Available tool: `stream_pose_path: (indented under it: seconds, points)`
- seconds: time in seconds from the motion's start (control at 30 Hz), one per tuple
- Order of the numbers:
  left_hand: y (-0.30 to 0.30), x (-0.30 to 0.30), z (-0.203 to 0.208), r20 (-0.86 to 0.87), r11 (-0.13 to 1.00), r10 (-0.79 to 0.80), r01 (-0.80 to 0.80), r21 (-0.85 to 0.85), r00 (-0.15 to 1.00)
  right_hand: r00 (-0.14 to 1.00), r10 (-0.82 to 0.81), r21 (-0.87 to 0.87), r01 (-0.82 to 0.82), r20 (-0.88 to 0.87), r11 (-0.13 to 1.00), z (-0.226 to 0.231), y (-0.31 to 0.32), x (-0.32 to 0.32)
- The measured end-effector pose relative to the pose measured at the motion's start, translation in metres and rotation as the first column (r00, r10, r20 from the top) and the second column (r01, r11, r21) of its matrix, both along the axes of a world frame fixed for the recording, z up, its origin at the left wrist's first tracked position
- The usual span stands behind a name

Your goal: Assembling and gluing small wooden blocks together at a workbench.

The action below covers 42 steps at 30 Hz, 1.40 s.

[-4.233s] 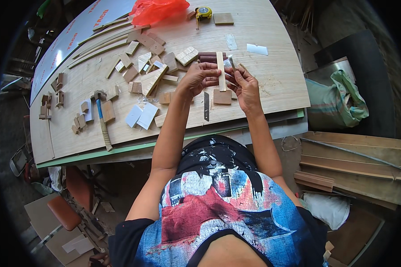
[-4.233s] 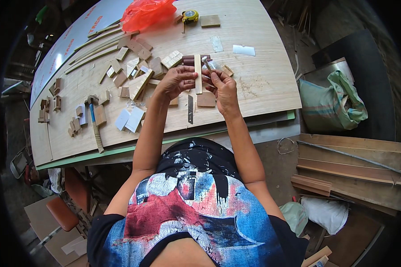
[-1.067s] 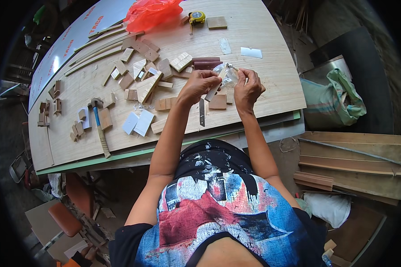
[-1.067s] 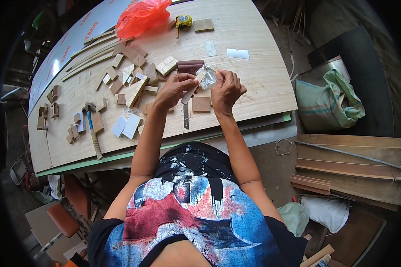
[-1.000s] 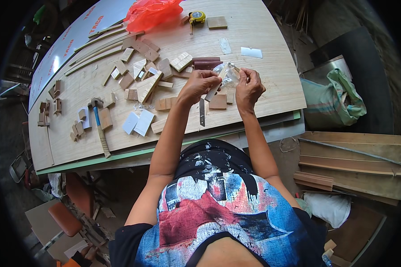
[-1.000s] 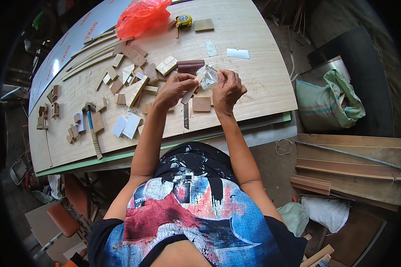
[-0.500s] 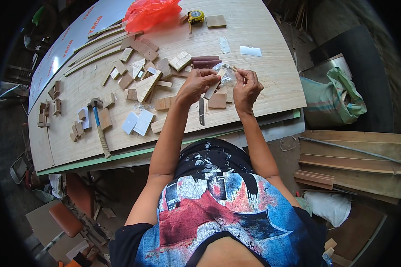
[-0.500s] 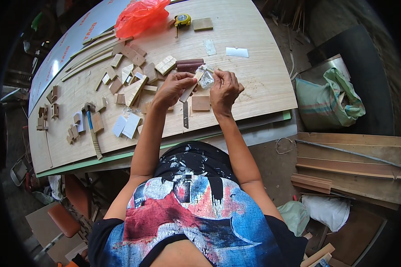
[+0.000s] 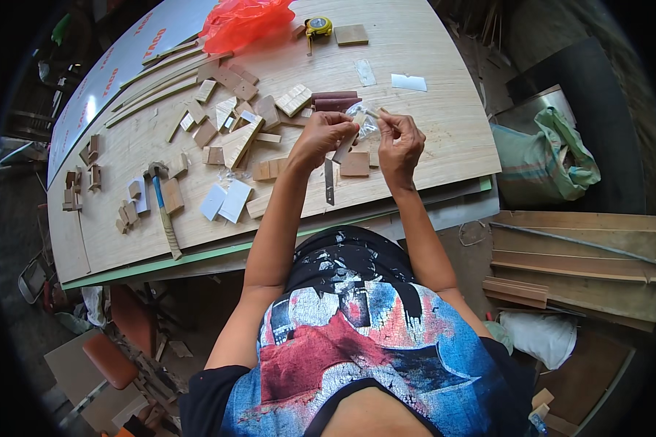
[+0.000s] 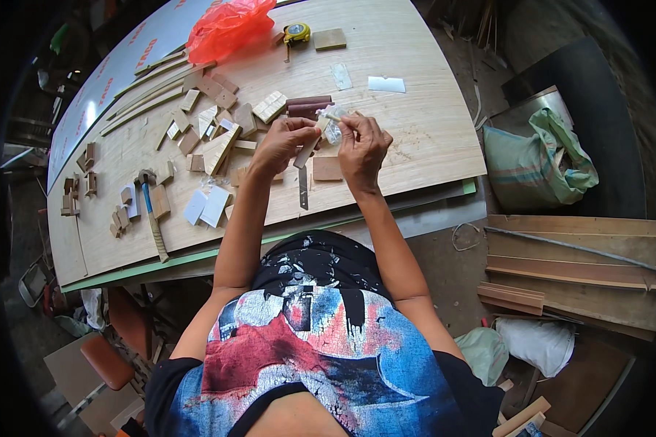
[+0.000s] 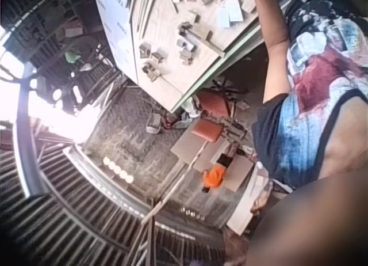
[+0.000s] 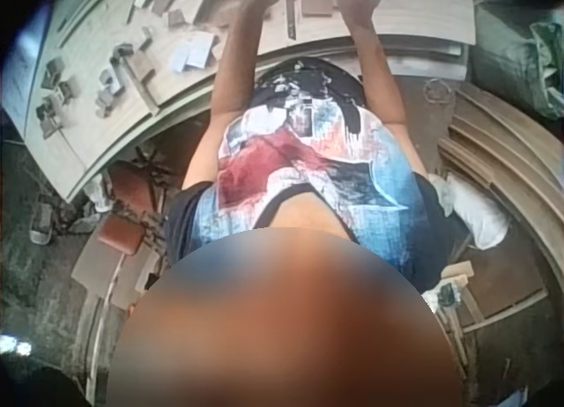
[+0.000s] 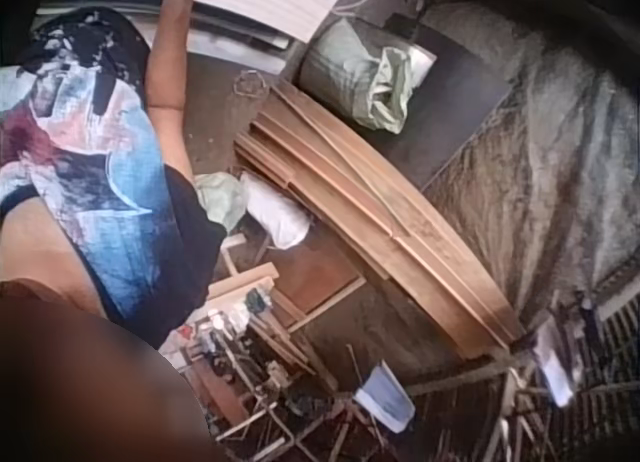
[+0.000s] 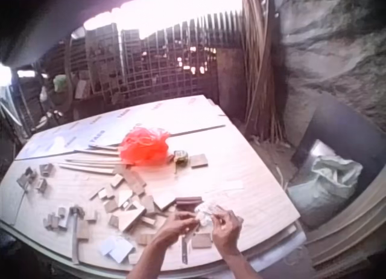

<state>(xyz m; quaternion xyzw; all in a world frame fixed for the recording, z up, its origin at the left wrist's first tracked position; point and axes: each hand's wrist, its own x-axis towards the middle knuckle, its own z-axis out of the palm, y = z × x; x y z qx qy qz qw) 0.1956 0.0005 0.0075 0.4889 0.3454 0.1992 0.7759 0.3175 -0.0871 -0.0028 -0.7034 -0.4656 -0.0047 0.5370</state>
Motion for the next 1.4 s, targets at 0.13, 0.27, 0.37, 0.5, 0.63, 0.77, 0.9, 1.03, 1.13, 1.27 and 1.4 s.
stream_pose_path:
  seconds: [0.13,0.27,0.37,0.5,0.63,0.77,0.9,1.03,1.13,1.27,1.4]
  points:
    - [-0.001,0.001,0.003,0.000,1.000,0.005,-0.005,0.018,1.000,0.998,-0.007,-0.011,0.007,0.067,1.000,-0.006,0.000,-0.005]
    - [-0.001,0.000,0.004,0.011,1.000,0.001,-0.001,0.013,1.000,0.997,-0.044,-0.001,0.044,0.062,0.999,-0.016,0.004,-0.004]
    - [-0.002,0.000,0.005,0.020,1.000,0.002,-0.002,0.000,1.000,0.996,-0.063,-0.005,0.064,0.055,0.998,-0.016,0.006,-0.004]
    - [-0.002,0.001,0.003,0.065,1.000,-0.018,0.019,-0.007,0.998,0.995,-0.099,-0.013,0.100,0.017,0.995,-0.014,0.009,-0.001]
    - [-0.002,0.002,0.003,0.072,0.999,-0.029,0.030,-0.020,0.997,0.983,-0.159,0.082,0.152,0.092,0.985,-0.014,0.014,0.004]
    - [-0.002,0.001,0.004,0.053,0.999,-0.037,0.038,-0.015,0.998,0.989,-0.147,-0.009,0.147,-0.015,0.989,-0.017,0.014,0.004]
    - [-0.002,0.001,0.012,0.043,0.999,-0.026,0.028,-0.034,0.999,0.973,-0.191,0.089,0.203,-0.130,0.975,-0.023,0.015,0.013]
    - [0.002,-0.005,0.005,-0.008,0.999,0.015,-0.016,-0.034,1.000,0.983,-0.097,0.077,0.110,-0.155,0.991,0.000,0.010,0.005]
    - [0.002,-0.003,0.006,0.006,1.000,0.010,-0.010,-0.016,1.000,0.999,-0.046,0.033,0.047,-0.014,0.998,-0.006,0.007,0.004]
    - [0.003,-0.002,0.004,0.018,1.000,0.003,-0.003,-0.021,1.000,0.994,-0.035,0.051,0.030,0.105,0.998,-0.014,0.006,-0.001]
    - [0.002,-0.002,0.002,0.044,0.999,-0.014,0.016,-0.039,0.999,0.968,-0.095,0.012,0.095,0.233,0.995,-0.014,0.007,0.000]
